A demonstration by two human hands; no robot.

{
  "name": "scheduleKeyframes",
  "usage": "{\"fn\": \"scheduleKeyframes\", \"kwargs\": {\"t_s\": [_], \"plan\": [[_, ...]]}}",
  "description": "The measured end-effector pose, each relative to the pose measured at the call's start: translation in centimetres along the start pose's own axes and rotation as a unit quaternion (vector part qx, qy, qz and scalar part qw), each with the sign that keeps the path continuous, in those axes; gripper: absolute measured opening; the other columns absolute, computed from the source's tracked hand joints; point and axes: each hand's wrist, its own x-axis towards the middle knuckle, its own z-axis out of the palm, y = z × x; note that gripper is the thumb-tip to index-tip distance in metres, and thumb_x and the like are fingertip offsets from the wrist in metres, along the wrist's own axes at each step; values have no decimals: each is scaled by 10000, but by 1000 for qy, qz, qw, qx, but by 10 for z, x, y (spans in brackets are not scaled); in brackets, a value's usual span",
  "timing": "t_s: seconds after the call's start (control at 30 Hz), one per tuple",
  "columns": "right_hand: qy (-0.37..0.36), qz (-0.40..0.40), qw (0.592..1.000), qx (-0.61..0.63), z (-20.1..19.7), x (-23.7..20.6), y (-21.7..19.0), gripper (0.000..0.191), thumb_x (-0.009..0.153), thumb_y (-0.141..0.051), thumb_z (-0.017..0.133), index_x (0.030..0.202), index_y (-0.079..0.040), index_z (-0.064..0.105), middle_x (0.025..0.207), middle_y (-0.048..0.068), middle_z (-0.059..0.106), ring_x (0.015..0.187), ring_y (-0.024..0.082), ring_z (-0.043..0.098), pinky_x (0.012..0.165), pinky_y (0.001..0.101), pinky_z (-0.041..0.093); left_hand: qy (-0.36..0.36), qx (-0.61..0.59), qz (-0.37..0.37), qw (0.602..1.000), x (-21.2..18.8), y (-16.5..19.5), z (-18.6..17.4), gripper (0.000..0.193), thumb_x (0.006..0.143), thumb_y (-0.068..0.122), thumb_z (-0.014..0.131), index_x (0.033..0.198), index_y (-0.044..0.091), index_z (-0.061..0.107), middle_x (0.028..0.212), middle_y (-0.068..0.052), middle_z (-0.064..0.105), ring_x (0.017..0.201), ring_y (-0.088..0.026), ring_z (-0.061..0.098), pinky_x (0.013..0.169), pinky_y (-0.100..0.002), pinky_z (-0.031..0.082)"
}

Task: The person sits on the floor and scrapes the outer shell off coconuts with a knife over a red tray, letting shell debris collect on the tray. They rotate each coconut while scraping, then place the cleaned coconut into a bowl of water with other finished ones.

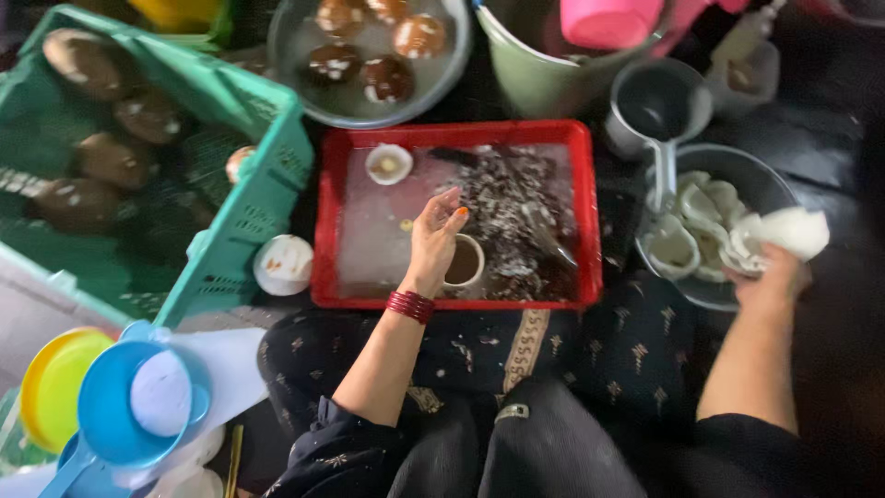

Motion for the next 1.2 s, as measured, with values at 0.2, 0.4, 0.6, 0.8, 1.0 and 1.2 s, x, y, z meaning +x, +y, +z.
{"fn": "scheduleKeyframes", "kwargs": {"t_s": [0.2, 0.4, 0.6, 0.8, 1.0, 1.2], "plan": [[-30, -251, 957, -142, 41, -6, 2, 245, 860, -44, 597, 1101, -60, 633, 1127, 145, 700, 932, 246, 685, 767, 387, 570, 90, -21, 13, 996, 2, 19, -58, 270, 940, 185, 726, 1130, -6, 737, 1023, -23, 750, 954, -73, 648, 873, -224, 512], [-306, -509, 748, -297, 139, -90, 41, 199, 1020, 2, 539, 943, -25, 720, 918, 92, 725, 775, 178, 682, 713, 274, 563, 168, -123, -38, 977, -1, 9, -90, 190, 938, 195, 786, 996, 24, 727, 905, -32, 717, 795, -89, 625, 703, -233, 468], [-434, -483, 591, -480, 248, -136, 95, 279, 823, -169, 764, 1097, -120, 781, 1287, 196, 646, 1204, 368, 605, 1027, 444, 475, 235, -148, -84, 957, -1, 1, -102, 142, 894, 169, 763, 1025, 129, 726, 948, 35, 700, 813, -73, 648, 686, -232, 487], [-423, -558, 597, -392, 396, -131, 131, 234, 855, -100, 758, 1087, -129, 770, 1343, 186, 632, 1223, 365, 625, 1067, 415, 498, 282, -152, -100, 942, 17, -19, -100, 187, 840, 85, 738, 1014, 128, 685, 940, 25, 716, 814, -100, 682, 689, -263, 514], [-348, -634, 577, -380, 509, -110, 123, 851, 698, 88, 682, 1506, -132, 532, 1505, 221, 466, 1454, 500, 365, 1143, 541, 412, 191, -121, -38, 973, 21, -18, -95, 188, 924, 114, 716, 1105, 66, 697, 981, 8, 664, 835, -86, 569, 722, -253, 462], [-295, -503, 526, -619, 526, -112, 141, 996, 632, 117, 690, 1500, -331, 492, 1719, 169, 151, 1444, 581, 189, 973, 603, 416, 181, -115, -96, 972, 9, 18, -77, 293, 880, 133, 696, 1167, 78, 682, 1051, 3, 667, 954, -98, 618, 799, -255, 507]]}}
